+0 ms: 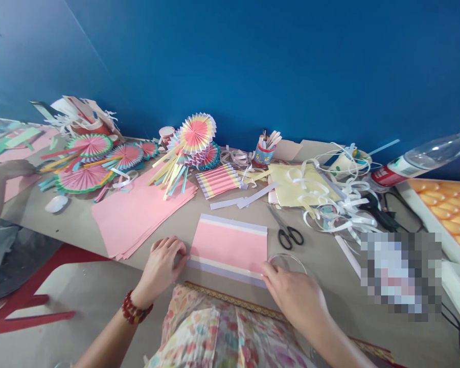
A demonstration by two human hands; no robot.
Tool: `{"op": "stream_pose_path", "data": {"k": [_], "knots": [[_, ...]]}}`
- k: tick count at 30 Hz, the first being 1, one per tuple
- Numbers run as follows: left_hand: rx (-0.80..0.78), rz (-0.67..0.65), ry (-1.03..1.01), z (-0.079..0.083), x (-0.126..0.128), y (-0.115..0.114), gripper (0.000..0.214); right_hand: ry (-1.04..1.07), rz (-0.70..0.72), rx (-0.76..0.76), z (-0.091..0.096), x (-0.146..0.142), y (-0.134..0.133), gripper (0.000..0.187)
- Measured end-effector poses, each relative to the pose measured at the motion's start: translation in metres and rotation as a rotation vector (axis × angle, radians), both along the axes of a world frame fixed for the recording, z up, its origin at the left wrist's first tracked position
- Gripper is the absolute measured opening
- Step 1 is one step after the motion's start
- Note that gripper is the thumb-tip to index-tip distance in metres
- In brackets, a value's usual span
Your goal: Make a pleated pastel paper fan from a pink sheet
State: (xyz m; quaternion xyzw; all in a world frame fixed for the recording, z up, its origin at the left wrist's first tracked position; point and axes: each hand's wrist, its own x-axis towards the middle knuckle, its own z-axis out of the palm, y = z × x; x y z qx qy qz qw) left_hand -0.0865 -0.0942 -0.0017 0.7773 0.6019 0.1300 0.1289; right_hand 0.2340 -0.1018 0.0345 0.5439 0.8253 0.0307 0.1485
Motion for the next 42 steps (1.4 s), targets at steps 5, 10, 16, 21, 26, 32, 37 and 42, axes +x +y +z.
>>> {"op": "stream_pose_path", "data": {"k": [5, 10, 16, 21, 26, 32, 37, 42], "knots": [[0.098, -0.024, -0.058, 0.005, 0.011, -0.007, 0.013, 0.015, -0.024, -0.027, 0.001, -0.001, 0.000, 0.012], [0.017, -0.551, -0.108, 0.017, 0.041, -0.010, 0.042, 0.022, -0.037, -0.043, -0.001, 0.000, -0.001, 0.011], [-0.043, -0.937, -0.083, 0.016, 0.071, 0.004, 0.053, 0.031, -0.054, -0.020, 0.001, -0.002, -0.002, 0.009], [-0.059, -0.988, -0.011, -0.002, 0.074, 0.011, 0.073, 0.008, -0.074, -0.031, 0.002, -0.004, -0.002, 0.009], [-0.044, -1.001, 0.023, -0.003, 0.071, 0.011, 0.068, 0.008, -0.083, -0.042, 0.000, -0.002, -0.002, 0.011], [-0.020, -1.039, -0.053, 0.006, 0.094, 0.018, 0.056, 0.017, -0.080, -0.027, -0.002, -0.003, -0.003, 0.015], [-0.025, -1.089, -0.101, -0.005, 0.107, 0.021, 0.069, 0.028, -0.061, -0.015, -0.004, 0.002, -0.005, 0.014], [-0.023, -1.099, -0.104, -0.009, 0.105, 0.020, 0.067, 0.069, 0.001, 0.109, -0.012, 0.013, -0.013, 0.023]]}}
